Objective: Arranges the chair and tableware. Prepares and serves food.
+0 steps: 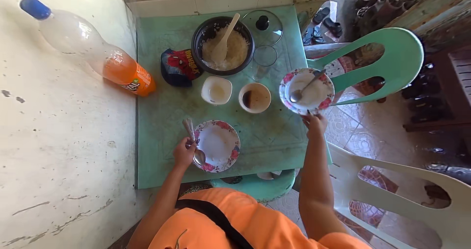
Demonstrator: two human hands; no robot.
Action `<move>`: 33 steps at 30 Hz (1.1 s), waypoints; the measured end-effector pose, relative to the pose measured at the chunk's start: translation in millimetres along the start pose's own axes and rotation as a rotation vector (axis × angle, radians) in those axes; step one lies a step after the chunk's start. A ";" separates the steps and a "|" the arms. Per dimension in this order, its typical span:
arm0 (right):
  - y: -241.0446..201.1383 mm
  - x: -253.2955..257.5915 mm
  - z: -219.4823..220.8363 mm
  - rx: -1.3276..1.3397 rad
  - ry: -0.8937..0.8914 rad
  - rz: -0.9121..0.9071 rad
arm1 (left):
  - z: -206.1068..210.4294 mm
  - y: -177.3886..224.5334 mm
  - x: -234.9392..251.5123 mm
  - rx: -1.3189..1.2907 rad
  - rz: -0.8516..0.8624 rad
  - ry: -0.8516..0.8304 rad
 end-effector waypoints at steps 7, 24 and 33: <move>4.1 -130.1 -55.6 -0.068 -0.058 -0.034 | -21.3 -9.8 -8.4 -0.249 0.033 0.140; 79.4 -247.5 98.2 -0.413 -0.808 0.122 | -25.1 54.2 -20.9 -0.173 0.341 0.014; 76.0 -227.0 95.2 -1.047 -1.082 0.076 | -6.6 62.3 -17.0 -0.089 0.293 -0.166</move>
Point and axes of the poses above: each hand's wrist, its own x-axis towards the middle knuckle, its own z-axis out of the palm, y = z × x, the point moved 4 cm from there along x, towards the middle knuckle, and after that the axes turned 5 degrees about x, right-handed, at the moved point
